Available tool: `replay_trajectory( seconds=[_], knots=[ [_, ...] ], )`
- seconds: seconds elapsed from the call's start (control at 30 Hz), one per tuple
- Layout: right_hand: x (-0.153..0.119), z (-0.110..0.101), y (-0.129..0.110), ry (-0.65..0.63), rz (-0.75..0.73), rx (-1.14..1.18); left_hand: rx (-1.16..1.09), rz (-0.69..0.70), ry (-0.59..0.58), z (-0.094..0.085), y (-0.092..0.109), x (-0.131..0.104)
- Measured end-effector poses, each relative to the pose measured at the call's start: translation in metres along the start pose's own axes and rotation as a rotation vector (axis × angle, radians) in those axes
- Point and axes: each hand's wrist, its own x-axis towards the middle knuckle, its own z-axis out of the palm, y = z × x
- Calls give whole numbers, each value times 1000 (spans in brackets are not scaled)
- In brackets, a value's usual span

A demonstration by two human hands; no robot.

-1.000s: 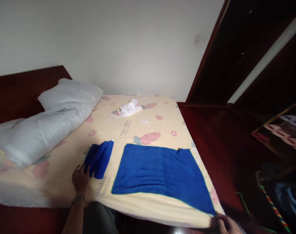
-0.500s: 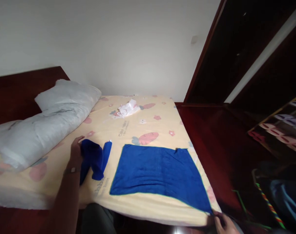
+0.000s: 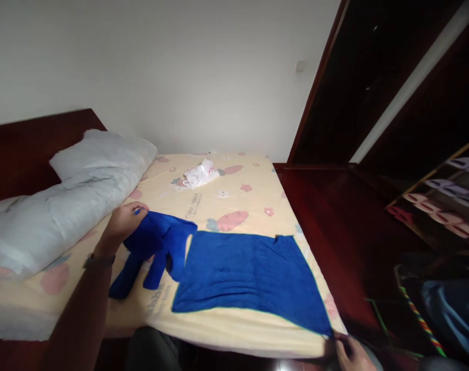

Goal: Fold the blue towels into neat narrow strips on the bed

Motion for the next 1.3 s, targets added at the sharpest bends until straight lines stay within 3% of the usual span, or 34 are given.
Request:
replay_trajectory(
  seconds=[0.07, 0.13, 0.23, 0.33, 0.5, 0.6, 0.7, 0.8, 0.93, 1.03, 1.1, 1.17, 1.27, 1.3],
  knots=[
    [0, 0, -1, 15, -8, 13, 7, -27, 39, 0, -7, -6],
    [0, -1, -3, 26, -9, 14, -127, -99, 55, 0, -12, -12],
    [-1, 0, -6, 7, 2, -12, -412, -158, 12, 2, 1, -19],
    [-2, 1, -6, -35, 15, -37, -543, -23, -113, 3, 49, -26],
    [-2, 4, -1, -16, 5, -36, -758, 233, -364, 6, 166, -49],
    [-2, 6, 2, -16, 12, -28, -948, 349, -301, 1, 214, -59],
    [-3, 8, 2, -14, 10, -34, -1093, 363, -185, 0, 222, -50],
    [-3, 9, 1, -17, 10, -51, -1121, 246, -157, 28, 186, -26],
    [-4, 8, -3, -21, 18, -73, -876, 32, -278, 120, 96, -17],
    [-3, 9, -4, -28, 28, -90, -526, -82, -376, 186, 30, -51],
    [-3, 9, -2, -29, 22, -93, -439, -119, -371, 210, -10, -87],
    [-4, 10, 0, -31, 16, -97, -341, -163, -300, 220, -49, -125],
    [-4, 9, 1, -40, 21, -117, 6, -293, -34, 225, -110, -168],
    [-4, 9, 1, -45, 27, -126, 88, -330, -9, 226, -130, -178]
  ],
)
